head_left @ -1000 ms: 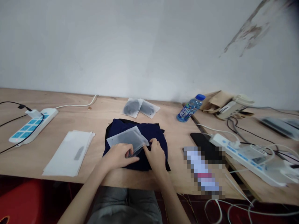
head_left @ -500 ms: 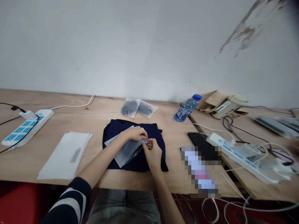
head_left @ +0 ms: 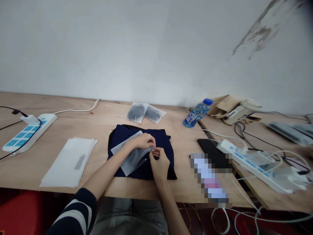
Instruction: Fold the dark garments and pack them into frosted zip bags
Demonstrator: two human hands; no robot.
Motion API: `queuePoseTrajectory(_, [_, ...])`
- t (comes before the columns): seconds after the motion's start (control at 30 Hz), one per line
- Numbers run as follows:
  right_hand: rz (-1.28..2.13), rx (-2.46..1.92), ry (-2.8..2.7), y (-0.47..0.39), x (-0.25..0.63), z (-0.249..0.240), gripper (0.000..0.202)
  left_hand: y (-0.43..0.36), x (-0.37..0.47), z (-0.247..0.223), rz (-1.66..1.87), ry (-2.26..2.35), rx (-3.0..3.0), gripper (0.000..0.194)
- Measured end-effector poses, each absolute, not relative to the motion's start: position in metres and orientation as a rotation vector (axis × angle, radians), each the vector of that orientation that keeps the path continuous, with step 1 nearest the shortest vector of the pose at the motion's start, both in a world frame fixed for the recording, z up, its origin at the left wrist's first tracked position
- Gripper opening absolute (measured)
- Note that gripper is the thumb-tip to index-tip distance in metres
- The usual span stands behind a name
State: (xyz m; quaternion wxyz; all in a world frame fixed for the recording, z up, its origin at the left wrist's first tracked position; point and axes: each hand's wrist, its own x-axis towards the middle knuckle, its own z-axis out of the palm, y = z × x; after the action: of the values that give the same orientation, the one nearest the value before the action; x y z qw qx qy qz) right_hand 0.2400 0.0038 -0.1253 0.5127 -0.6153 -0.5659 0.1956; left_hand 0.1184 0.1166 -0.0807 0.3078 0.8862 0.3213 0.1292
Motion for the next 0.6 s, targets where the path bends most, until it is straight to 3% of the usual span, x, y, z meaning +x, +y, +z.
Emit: queuePoseTrajectory(0.6, [0.512,-1.458,-1.419,-0.015,0.227,-0.132,0.022,0.112,0.123,-0.087,0.411,0.878,2.268,0.018])
